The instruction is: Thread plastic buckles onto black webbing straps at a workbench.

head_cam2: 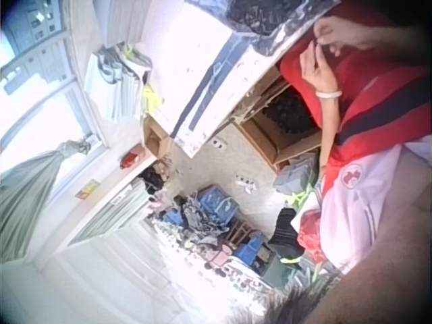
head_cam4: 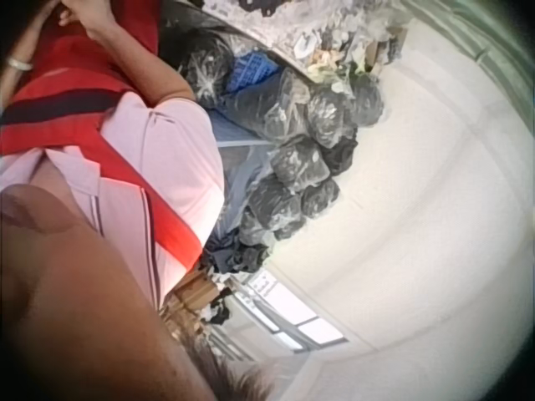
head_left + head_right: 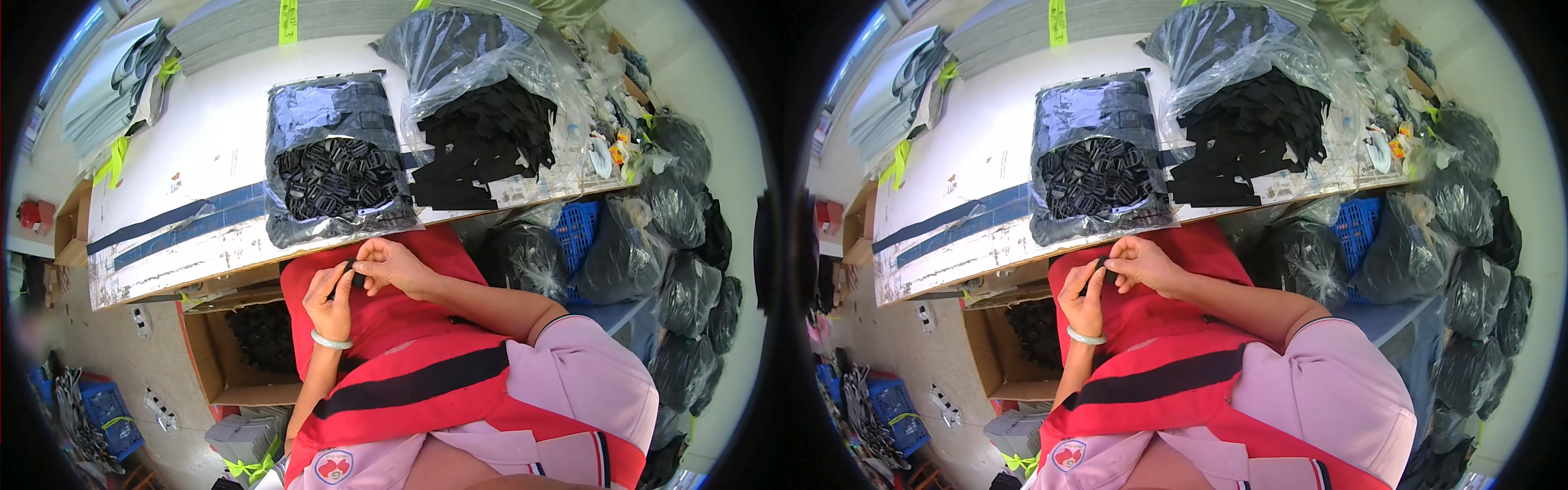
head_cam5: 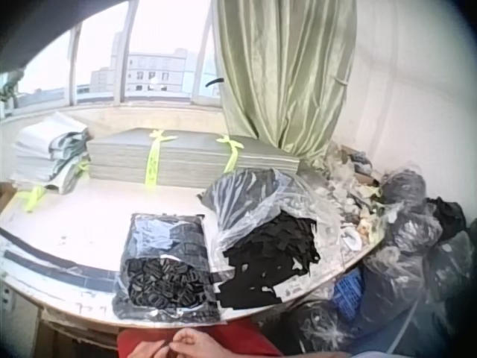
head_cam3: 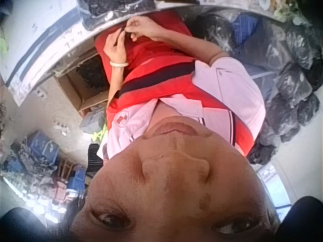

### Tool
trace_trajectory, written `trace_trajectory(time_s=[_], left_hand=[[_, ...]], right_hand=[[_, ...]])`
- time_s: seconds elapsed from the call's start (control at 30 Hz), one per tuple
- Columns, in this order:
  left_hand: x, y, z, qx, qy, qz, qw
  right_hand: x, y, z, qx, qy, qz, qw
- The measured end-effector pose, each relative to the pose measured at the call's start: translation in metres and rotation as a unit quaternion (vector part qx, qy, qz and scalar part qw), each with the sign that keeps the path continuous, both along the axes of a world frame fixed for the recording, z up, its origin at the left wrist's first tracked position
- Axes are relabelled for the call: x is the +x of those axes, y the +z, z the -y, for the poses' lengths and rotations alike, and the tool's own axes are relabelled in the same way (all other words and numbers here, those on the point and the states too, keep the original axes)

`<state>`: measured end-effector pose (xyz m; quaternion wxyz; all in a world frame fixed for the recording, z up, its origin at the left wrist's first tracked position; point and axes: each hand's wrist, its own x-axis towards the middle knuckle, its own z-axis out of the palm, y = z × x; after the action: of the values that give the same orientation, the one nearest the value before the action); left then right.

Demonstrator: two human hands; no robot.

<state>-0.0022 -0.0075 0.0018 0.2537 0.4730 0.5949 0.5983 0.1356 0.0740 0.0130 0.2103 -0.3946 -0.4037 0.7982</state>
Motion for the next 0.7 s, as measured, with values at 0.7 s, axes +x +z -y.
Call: trace_trajectory(time_s=[0.7], left_hand=[[-0.026, -0.011, 0.016, -0.166, -0.118, 0.409, 0.889]], right_hand=[[0.003, -0.001, -0.028, 0.009, 0.181, 0.060, 0.982]])
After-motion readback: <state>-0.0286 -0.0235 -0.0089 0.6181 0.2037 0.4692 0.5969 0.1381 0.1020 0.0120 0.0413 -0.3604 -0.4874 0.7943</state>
